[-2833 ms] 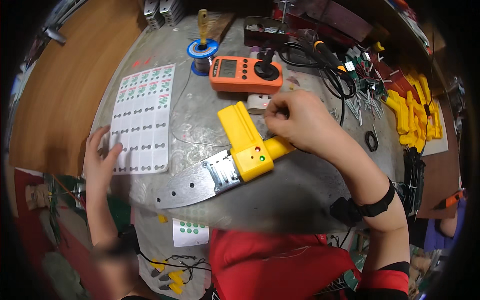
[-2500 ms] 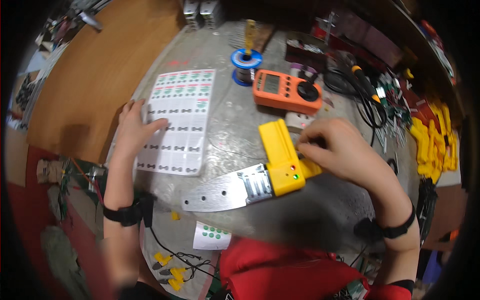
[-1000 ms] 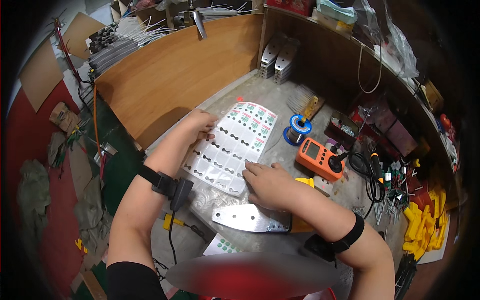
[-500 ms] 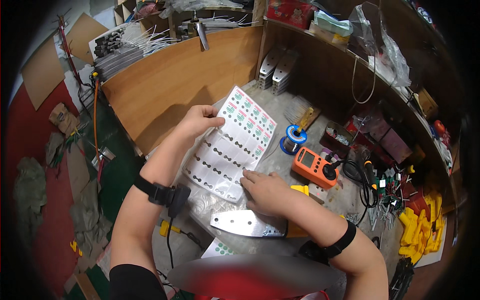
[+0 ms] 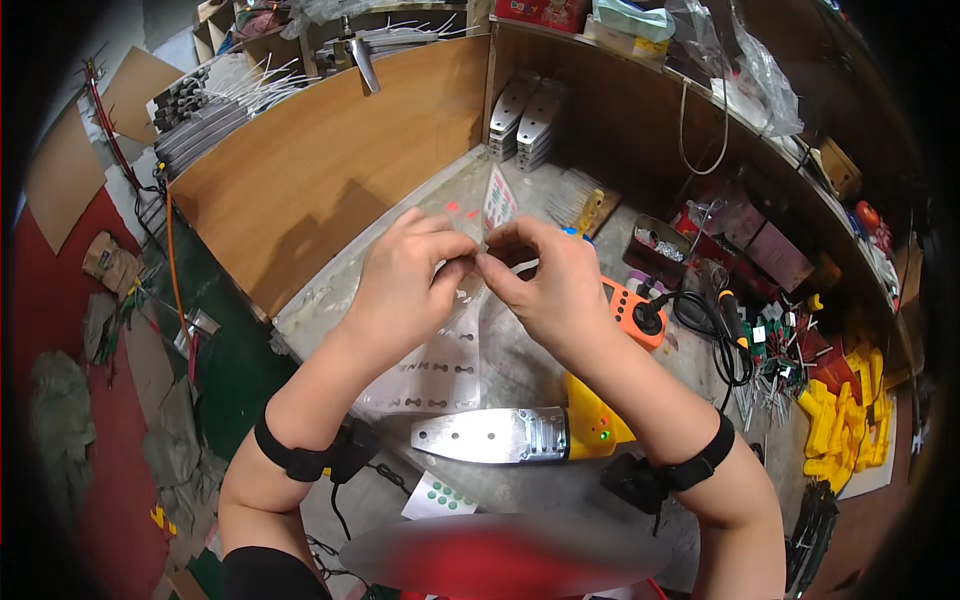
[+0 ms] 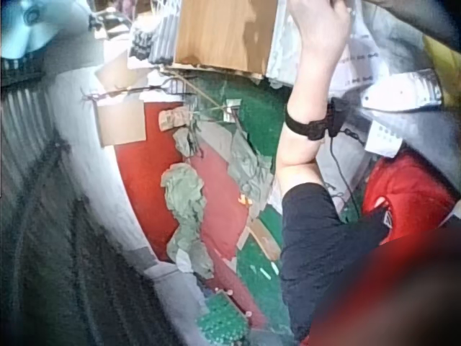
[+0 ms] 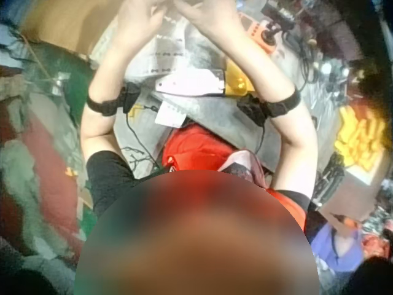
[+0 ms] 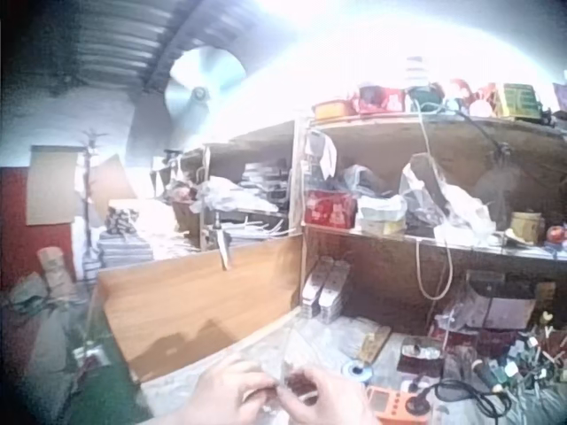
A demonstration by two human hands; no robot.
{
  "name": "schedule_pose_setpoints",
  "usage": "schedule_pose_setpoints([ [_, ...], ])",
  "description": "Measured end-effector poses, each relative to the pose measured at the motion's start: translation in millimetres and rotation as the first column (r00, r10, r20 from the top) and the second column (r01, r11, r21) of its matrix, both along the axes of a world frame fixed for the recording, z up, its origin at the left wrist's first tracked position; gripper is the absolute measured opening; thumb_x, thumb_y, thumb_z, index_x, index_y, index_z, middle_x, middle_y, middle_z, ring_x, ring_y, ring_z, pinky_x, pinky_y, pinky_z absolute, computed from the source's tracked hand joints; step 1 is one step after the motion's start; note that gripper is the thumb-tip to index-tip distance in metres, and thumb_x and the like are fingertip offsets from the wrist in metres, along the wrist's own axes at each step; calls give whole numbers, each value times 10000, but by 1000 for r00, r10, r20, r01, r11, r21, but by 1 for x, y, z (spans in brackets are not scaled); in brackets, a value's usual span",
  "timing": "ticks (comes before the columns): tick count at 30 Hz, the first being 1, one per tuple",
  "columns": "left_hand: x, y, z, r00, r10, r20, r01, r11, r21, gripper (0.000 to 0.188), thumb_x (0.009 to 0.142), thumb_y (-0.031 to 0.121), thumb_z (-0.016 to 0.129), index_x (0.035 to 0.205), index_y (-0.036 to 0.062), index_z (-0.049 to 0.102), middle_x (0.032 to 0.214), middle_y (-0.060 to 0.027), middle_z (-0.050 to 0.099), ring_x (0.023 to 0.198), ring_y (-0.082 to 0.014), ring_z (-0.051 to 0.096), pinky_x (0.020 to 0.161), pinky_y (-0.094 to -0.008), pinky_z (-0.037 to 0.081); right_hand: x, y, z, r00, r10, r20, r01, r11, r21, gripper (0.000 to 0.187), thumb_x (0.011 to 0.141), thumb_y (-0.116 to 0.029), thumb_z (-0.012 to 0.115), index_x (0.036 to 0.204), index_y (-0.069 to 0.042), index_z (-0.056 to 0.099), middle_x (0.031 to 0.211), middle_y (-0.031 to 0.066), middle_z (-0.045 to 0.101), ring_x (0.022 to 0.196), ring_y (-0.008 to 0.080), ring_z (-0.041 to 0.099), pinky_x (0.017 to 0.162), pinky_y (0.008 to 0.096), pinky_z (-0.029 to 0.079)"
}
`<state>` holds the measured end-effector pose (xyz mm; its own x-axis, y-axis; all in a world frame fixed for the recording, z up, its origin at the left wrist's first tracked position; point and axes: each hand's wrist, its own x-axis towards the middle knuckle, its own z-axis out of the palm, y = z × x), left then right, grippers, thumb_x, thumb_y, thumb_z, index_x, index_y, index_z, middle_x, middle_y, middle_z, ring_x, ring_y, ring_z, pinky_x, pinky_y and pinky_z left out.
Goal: Assemble an electrical tool by soldering wires and installing a circuit board and casing.
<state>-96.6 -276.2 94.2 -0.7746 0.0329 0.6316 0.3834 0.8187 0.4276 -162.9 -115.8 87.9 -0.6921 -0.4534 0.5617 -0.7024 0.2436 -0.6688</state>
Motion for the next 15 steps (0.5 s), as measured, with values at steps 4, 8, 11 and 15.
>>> schedule_pose_setpoints([
  [4,6,3,2,998,-47,28,46,999,28,110,761,-32,638,866,-26,672,811,-121,604,828,-289,542,731,-374,450,-1,8,-5,997,27,78,-27,1000,-10,194,784,-119,713,908,24,673,872,171,710,787,284,712,728,341,564],
  [8,5,5,0,998,-69,3,69,998,7,117,758,-39,635,868,-24,669,807,-121,605,835,-292,548,734,-377,452,2,12,-2,994,71,86,-71,997,4,179,795,-115,688,911,21,681,842,166,708,769,268,715,719,332,566],
  [11,6,3,1,996,-92,10,92,996,-12,110,760,-33,637,864,-22,668,802,-122,606,834,-295,553,736,-377,451,6,12,3,993,94,69,-95,995,15,168,804,-121,677,896,20,684,828,161,707,754,254,714,711,324,565],
  [15,7,1,-1,992,-126,32,125,992,19,98,764,-21,640,858,-20,668,799,-122,611,822,-294,555,733,-382,449,3,18,1,988,99,120,-101,995,11,161,809,-133,675,875,13,686,808,159,704,726,245,706,693,313,553],
])
